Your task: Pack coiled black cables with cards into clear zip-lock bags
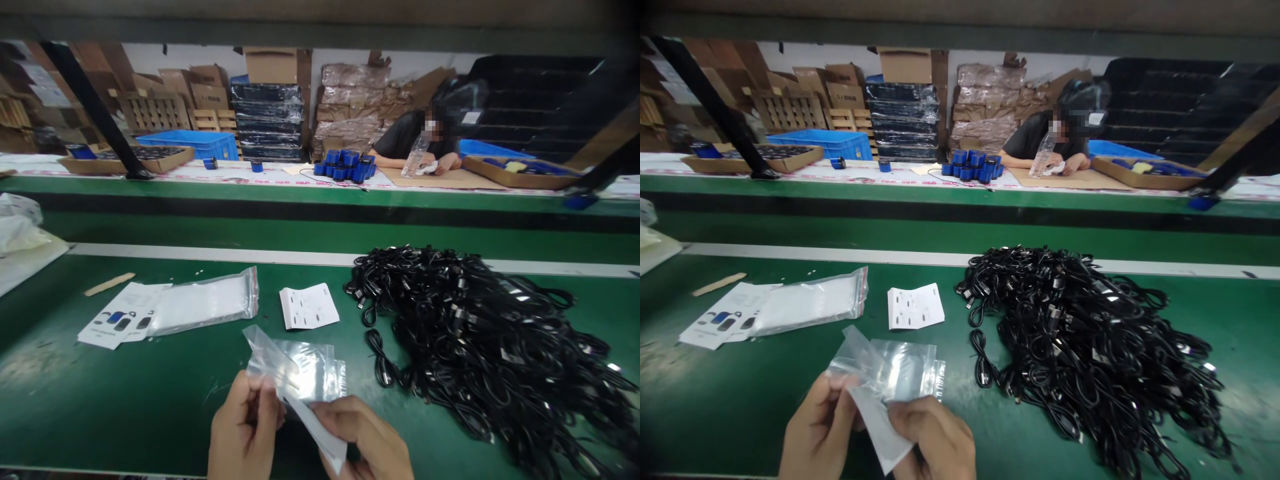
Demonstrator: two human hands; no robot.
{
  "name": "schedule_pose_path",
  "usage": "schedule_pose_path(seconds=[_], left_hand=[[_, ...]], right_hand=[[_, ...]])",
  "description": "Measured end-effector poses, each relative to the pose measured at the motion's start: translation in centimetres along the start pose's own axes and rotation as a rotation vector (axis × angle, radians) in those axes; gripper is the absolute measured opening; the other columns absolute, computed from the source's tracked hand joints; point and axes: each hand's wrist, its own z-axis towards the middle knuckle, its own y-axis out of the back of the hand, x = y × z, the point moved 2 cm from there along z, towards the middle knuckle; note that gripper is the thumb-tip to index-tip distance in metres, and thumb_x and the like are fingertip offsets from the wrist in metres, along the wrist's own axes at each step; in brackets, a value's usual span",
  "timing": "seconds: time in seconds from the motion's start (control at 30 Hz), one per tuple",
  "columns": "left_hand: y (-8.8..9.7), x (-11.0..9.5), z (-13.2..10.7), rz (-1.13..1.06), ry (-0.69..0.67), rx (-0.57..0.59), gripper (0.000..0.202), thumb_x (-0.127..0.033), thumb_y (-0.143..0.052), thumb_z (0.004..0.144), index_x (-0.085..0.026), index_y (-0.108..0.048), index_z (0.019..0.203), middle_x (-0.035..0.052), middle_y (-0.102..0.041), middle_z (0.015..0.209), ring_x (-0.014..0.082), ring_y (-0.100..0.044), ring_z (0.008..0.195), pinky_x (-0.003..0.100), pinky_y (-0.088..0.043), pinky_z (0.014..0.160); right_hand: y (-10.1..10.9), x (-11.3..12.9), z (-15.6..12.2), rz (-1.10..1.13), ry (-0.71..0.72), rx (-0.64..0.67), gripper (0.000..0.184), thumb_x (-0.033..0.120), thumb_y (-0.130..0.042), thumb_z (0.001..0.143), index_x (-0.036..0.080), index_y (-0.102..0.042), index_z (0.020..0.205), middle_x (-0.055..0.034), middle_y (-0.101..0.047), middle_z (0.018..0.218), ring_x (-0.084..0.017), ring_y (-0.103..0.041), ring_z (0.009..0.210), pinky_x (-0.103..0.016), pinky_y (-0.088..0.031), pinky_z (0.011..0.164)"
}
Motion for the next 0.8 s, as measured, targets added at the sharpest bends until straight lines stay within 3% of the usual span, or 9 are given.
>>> schedule_pose_path(seconds=[0.13,0.27,0.43,0.6,0.73,0.8], left_hand=[[-0.3,1.3,-0.6,0.202,-0.163,0.101,0.026,-0.037,-0.044,0.09,-0.024,-0.047,0.068,-0.0064,-0.055,0.051,0.0113,-0.053,0.043,0.019,-0.04,0.046],[-0.3,1.3,-0.8,0.411,-0.448,0.048,0.018,-0.025,-0.043,0.089,-0.026,-0.046,0.072,-0.0075,-0.05,0.05,0.0119,-0.048,0.041,0.02,-0.036,0.045],[-0.6,0.7,-0.8,0.422,-0.562,0.04,0.016,-0.017,-0.042,0.089,-0.026,-0.053,0.079,-0.0024,-0.055,0.069,0.0145,-0.055,0.06,0.022,-0.041,0.058],[-0.9,1.1,-1.1,0.535,-0.654,0.06,0.015,-0.019,-0.04,0.091,-0.024,-0.053,0.087,0.0008,-0.049,0.088,0.0136,-0.056,0.071,0.022,-0.044,0.062],[-0.7,1.5,-1.4,0.603,-0.691,0.054,0.018,-0.023,-0.034,0.092,-0.023,-0.052,0.091,0.0059,-0.048,0.103,0.0184,-0.057,0.084,0.028,-0.049,0.069],[-0.6,1.5,-1.5,0.63,-0.691,0.061,0.017,-0.021,-0.034,0.091,-0.023,-0.051,0.091,0.0067,-0.046,0.107,0.019,-0.057,0.086,0.03,-0.049,0.07]], right_hand=[[0.3,-0.4,-0.4,-0.203,0.085,0.052,0.03,0.005,-0.057,0.078,0.026,-0.064,0.098,-0.0038,-0.074,0.082,-0.018,-0.07,0.068,-0.024,-0.054,0.06],[0.6,-0.3,-0.4,-0.451,0.151,0.191,0.025,0.008,-0.046,0.085,0.021,-0.066,0.092,-0.0077,-0.074,0.079,-0.02,-0.07,0.067,-0.026,-0.053,0.06],[0.8,-0.3,0.1,-0.582,0.095,0.362,0.027,0.009,-0.041,0.084,0.018,-0.067,0.082,-0.006,-0.066,0.068,-0.017,-0.063,0.054,-0.023,-0.049,0.05],[0.4,-0.3,0.7,-0.453,-0.078,0.464,0.026,0.008,-0.041,0.083,0.018,-0.065,0.084,-0.0056,-0.064,0.073,-0.016,-0.064,0.059,-0.021,-0.05,0.053],[0.3,0.0,0.3,-0.262,-0.182,0.587,0.036,0.012,-0.041,0.083,0.02,-0.061,0.112,-0.0089,-0.067,0.098,-0.018,-0.068,0.076,-0.025,-0.055,0.066],[0.5,0.1,0.1,-0.2,-0.2,0.603,0.039,0.014,-0.041,0.084,0.024,-0.061,0.116,-0.0074,-0.067,0.104,-0.018,-0.069,0.08,-0.023,-0.056,0.067]])
